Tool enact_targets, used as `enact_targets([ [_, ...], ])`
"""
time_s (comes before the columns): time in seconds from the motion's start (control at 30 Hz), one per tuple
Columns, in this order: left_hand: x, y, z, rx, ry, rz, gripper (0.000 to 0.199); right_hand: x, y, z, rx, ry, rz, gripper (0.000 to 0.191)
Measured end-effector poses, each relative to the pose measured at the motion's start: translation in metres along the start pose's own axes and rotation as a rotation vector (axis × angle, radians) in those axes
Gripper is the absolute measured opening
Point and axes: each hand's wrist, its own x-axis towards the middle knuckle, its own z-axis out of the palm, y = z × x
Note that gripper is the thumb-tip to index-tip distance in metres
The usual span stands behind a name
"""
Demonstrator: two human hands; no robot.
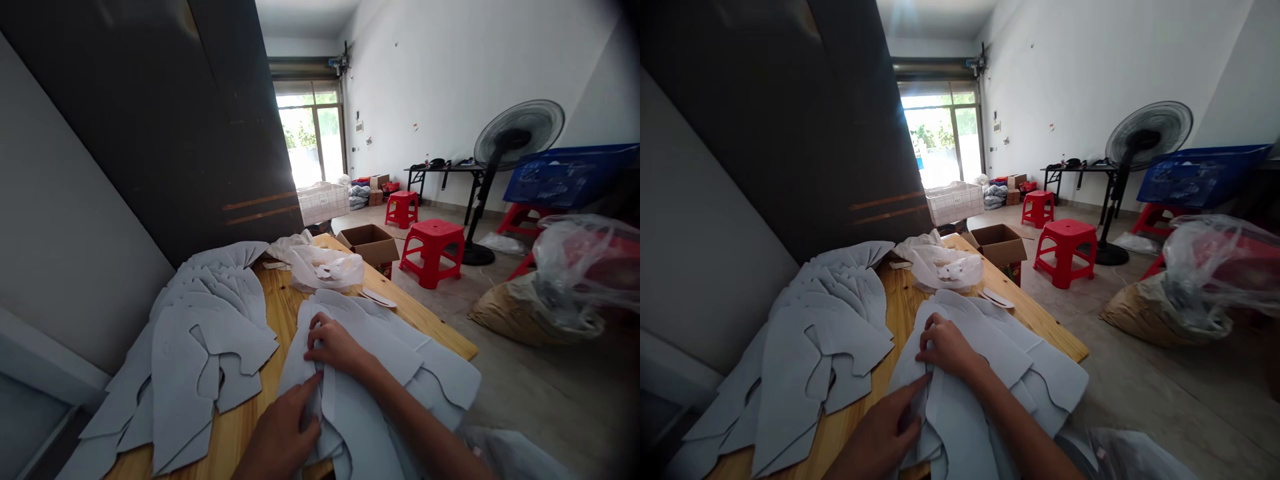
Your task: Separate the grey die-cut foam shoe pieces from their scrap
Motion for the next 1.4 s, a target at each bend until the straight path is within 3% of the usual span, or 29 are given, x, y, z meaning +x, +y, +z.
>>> enact_targets([
  [0.17, 0.003, 0.009, -0.002, 0.107, 0.071, -0.059, 0.066, 0.0, -0.003, 0.001, 0.049, 0.077, 0.053, 0.033],
  [0.3, 0.006, -0.008, 0.003, -0.016, 0.103, -0.068, 0.065, -0.01, -0.008, -0.003, 0.085, 0.232, 0.14, 0.016],
  [0.4, 0.015, -0.022, 0.008, -0.122, 0.274, -0.048, 0.063, -0.027, -0.013, -0.005, 0.028, 0.31, 0.201, 0.026],
  [0.5, 0.031, -0.023, 0.014, -0.107, 0.455, -0.009, 0.054, -0.041, -0.017, -0.006, -0.042, 0.265, 0.226, 0.026],
  [0.67, 0.053, -0.014, 0.022, -0.1, 0.523, 0.033, 0.028, -0.042, -0.018, -0.007, -0.085, 0.169, 0.248, 0.024],
  [0.83, 0.062, -0.019, 0.019, -0.172, 0.508, 0.053, 0.015, -0.038, -0.015, -0.007, -0.093, 0.137, 0.25, 0.024],
  [1.4, 0.062, -0.024, -0.003, -0.189, 0.274, 0.075, 0.017, -0.036, -0.012, -0.014, -0.035, 0.041, 0.273, 0.026],
])
